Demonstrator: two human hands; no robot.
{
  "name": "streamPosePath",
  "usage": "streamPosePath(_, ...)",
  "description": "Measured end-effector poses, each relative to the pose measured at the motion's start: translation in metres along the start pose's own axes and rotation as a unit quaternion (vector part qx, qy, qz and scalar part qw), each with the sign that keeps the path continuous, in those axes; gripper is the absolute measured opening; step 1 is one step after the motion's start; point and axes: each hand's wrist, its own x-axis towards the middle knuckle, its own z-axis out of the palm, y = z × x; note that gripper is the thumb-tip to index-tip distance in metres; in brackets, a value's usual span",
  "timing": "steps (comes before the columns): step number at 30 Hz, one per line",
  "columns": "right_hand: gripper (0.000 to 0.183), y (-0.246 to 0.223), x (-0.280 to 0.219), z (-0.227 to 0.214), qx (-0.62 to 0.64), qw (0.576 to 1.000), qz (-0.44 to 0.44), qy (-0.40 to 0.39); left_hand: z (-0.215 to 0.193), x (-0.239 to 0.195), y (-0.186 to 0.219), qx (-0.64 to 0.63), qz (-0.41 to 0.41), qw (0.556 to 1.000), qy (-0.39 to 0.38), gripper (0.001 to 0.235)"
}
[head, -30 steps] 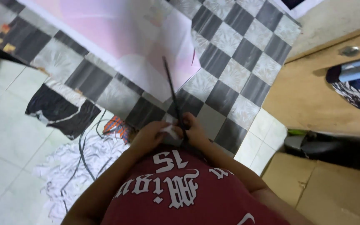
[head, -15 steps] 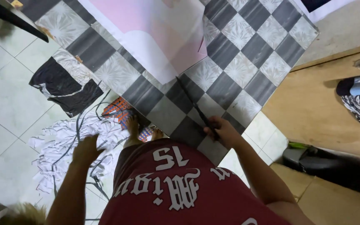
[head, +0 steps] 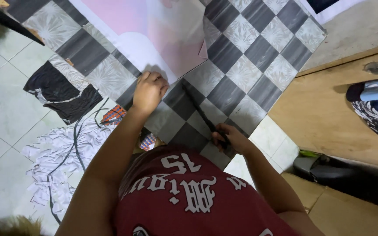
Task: The person uses scissors to cut a large sheet of white paper with a colorful design on a checkered table. They trim the edges, smooth the paper, and continue cutting along the design's outline.
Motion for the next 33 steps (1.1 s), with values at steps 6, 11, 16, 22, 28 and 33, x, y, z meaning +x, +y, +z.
streamPosePath(6, 0.033, -0.005, 0.008, -0.001, 0.028, 0.999, 0.003, -0.036, 0.030, -0.007, -0.009, 0.023, -0.031, 0.999, -0.019, 0.010)
streamPosePath(11, 0.034, -0.010, 0.019, -0.001, 0.041, 0.996, -0.021, -0.074, 0.031, -0.008, -0.010, -0.030, -0.030, 0.999, 0.008, 0.012)
streamPosePath(16, 0.034, -0.021, 0.022, 0.001, 0.046, 0.996, -0.018, -0.081, 0.000, 0.003, 0.011, -0.040, -0.028, 0.999, 0.019, 0.018)
streamPosePath(22, 0.037, -0.034, 0.027, 0.002, 0.066, 0.995, -0.013, -0.071, 0.008, -0.004, 0.006, -0.035, -0.014, 0.999, 0.030, 0.019)
streamPosePath(28, 0.040, -0.035, 0.036, 0.002, 0.038, 0.996, -0.018, -0.075, 0.002, 0.000, 0.010, -0.022, -0.014, 0.999, 0.043, 0.017)
streamPosePath(33, 0.042, -0.032, 0.044, 0.004, 0.022, 0.997, -0.023, -0.074, 0.019, -0.010, 0.000, -0.023, -0.003, 0.998, 0.056, 0.016)
